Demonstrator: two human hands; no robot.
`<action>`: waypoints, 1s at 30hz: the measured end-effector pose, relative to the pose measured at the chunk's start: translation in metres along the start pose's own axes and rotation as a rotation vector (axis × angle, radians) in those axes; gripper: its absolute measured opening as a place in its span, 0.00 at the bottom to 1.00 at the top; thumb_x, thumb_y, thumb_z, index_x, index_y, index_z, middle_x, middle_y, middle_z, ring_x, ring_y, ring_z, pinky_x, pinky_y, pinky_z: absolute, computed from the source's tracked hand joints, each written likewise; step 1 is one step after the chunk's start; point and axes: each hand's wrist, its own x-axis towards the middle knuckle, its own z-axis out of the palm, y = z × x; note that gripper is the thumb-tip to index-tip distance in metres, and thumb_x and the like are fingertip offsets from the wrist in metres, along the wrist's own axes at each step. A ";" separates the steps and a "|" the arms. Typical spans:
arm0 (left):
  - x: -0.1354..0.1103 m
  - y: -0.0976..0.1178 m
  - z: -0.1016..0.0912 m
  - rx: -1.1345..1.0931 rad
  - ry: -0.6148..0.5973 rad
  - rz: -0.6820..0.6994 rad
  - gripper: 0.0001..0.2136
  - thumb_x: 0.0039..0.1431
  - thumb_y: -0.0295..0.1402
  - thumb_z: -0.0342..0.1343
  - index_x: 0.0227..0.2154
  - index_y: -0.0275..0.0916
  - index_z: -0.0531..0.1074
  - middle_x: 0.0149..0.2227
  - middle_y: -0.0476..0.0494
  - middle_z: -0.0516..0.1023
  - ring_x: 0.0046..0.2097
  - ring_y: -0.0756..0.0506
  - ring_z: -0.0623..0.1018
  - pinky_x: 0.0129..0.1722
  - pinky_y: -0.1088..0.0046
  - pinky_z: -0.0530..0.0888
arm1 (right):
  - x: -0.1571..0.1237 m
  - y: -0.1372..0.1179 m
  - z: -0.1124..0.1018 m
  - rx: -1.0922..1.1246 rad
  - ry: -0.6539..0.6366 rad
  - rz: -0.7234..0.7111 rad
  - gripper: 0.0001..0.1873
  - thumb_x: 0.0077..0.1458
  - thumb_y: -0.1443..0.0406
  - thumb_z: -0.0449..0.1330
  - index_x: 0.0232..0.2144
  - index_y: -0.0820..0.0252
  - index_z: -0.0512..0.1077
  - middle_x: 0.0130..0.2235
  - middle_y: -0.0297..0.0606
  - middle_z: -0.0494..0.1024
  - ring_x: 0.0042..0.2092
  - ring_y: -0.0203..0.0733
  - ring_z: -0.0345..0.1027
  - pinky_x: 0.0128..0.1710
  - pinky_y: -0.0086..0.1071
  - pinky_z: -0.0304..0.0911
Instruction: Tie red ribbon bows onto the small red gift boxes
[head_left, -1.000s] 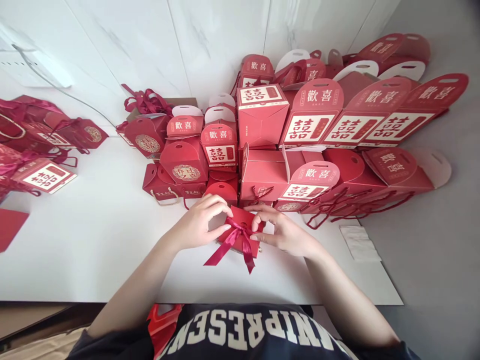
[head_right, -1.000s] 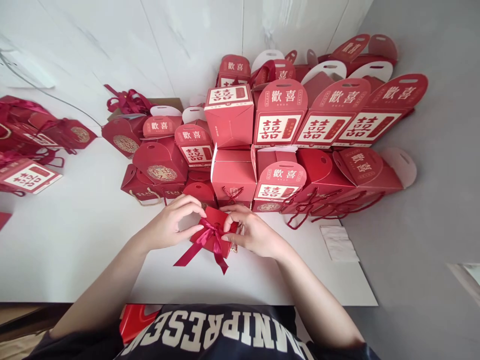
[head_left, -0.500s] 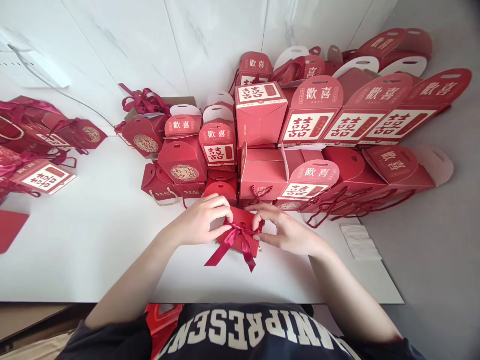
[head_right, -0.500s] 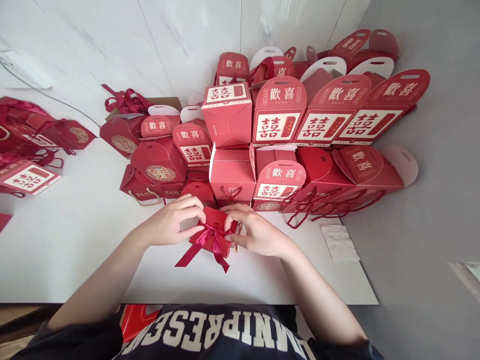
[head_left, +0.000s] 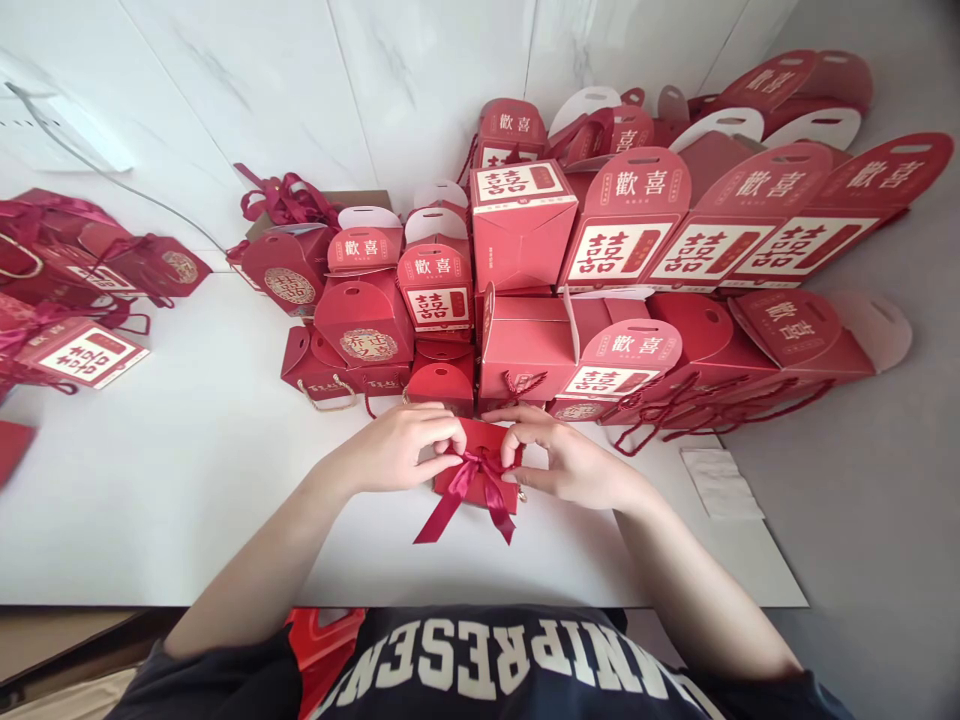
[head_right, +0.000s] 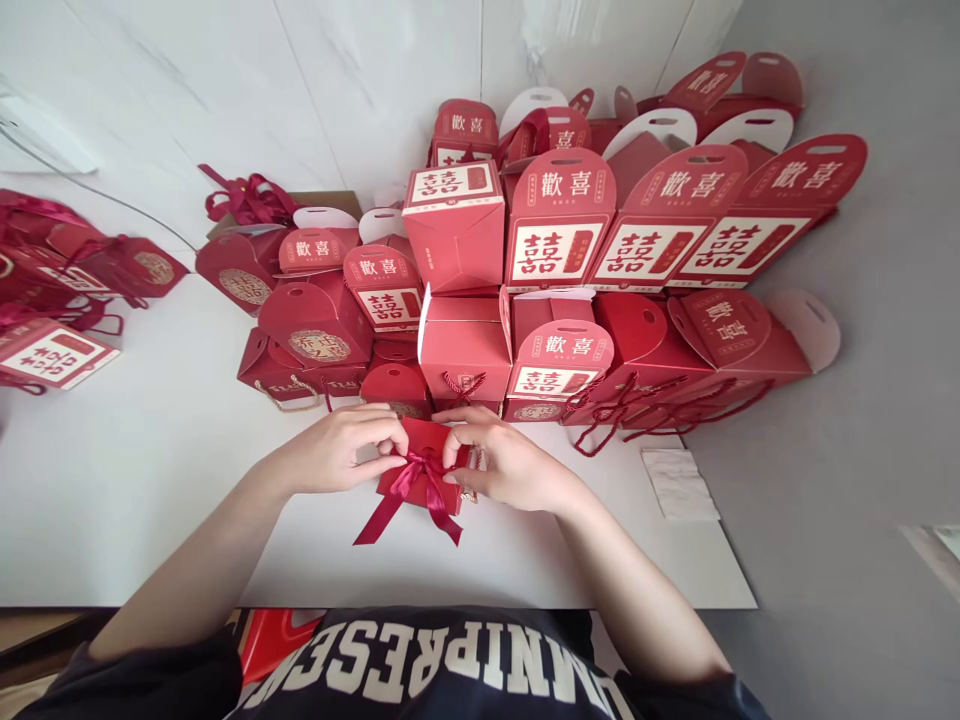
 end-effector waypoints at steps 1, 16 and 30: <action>0.000 0.000 0.000 -0.003 -0.001 -0.015 0.02 0.61 0.27 0.54 0.33 0.40 0.68 0.29 0.52 0.69 0.34 0.50 0.69 0.35 0.74 0.64 | 0.000 0.000 0.000 0.001 0.007 -0.004 0.06 0.56 0.71 0.63 0.33 0.55 0.71 0.61 0.36 0.66 0.62 0.44 0.60 0.60 0.39 0.58; -0.009 -0.005 0.000 -0.073 0.015 -0.098 0.05 0.60 0.33 0.58 0.32 0.40 0.69 0.26 0.54 0.65 0.30 0.52 0.66 0.33 0.76 0.63 | 0.002 -0.006 -0.005 -0.054 -0.004 0.016 0.08 0.57 0.60 0.65 0.35 0.55 0.69 0.60 0.39 0.68 0.63 0.46 0.59 0.59 0.41 0.59; -0.001 0.001 0.002 -0.335 -0.095 -0.218 0.08 0.61 0.37 0.56 0.30 0.39 0.68 0.19 0.58 0.62 0.23 0.55 0.59 0.25 0.78 0.58 | 0.007 -0.003 -0.006 -0.083 -0.098 0.019 0.03 0.60 0.63 0.61 0.34 0.56 0.73 0.60 0.41 0.67 0.63 0.48 0.59 0.59 0.42 0.59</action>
